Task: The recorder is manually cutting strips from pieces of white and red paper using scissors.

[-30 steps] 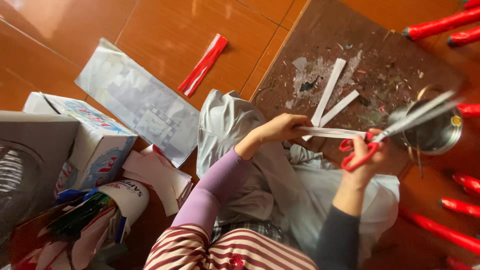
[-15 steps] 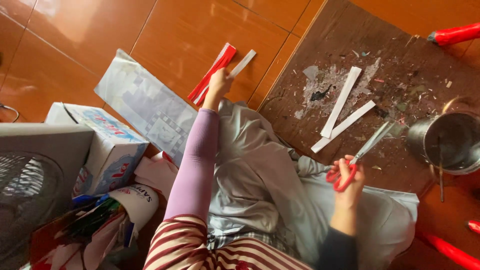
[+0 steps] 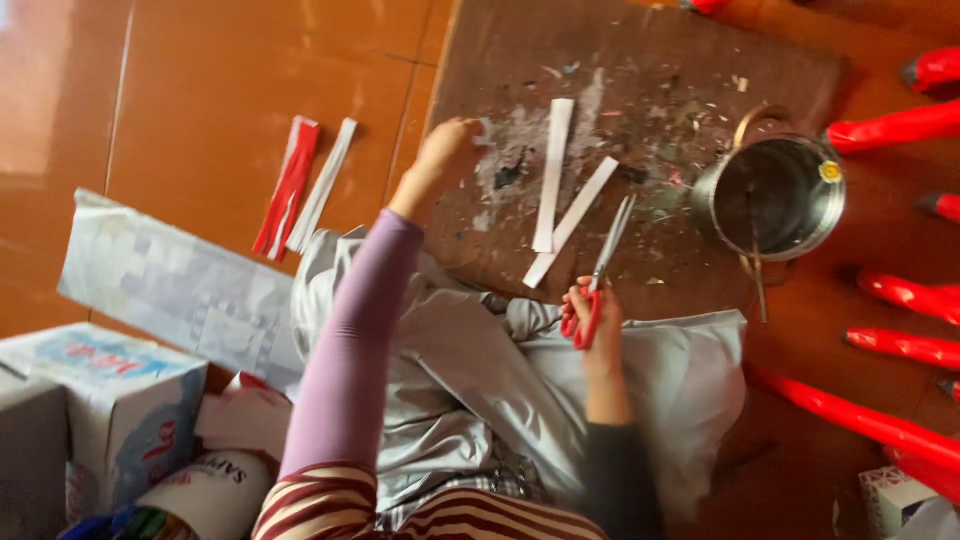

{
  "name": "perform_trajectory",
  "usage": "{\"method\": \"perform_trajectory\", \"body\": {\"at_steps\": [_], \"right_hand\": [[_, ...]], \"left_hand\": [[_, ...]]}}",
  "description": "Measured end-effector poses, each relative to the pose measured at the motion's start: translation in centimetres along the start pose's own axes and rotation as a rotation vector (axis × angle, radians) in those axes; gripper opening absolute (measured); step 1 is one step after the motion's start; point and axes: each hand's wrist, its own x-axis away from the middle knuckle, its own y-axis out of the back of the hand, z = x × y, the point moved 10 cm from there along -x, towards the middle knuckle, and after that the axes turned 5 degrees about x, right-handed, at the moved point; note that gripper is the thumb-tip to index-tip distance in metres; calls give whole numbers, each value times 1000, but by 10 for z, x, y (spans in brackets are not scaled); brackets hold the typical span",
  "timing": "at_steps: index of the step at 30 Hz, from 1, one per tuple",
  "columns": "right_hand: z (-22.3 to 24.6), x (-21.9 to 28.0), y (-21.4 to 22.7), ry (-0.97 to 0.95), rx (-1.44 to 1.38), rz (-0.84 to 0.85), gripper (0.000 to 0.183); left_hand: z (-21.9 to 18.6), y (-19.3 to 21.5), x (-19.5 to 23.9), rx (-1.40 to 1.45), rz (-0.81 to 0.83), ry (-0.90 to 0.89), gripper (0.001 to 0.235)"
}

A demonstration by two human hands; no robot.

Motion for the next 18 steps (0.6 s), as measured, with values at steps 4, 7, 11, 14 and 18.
{"method": "perform_trajectory", "body": {"at_steps": [4, 7, 11, 14, 18], "right_hand": [[3, -4, 0, -46, -44, 10, 25], [-2, -6, 4, -79, -10, -3, 29], [-5, -6, 9, -79, -14, 1, 31], [-2, -5, 4, -75, -14, 27, 31], [-6, -6, -4, -57, -15, 64, 31]], "left_hand": [[-57, -62, -43, 91, -185, 125, 44], [-99, -45, -44, 150, -396, 315, 64], [-99, -61, -55, 71, -419, 444, 71], [-86, -75, -57, -10, -477, 408, 61], [-69, -85, -57, 181, -508, 305, 29]]}}
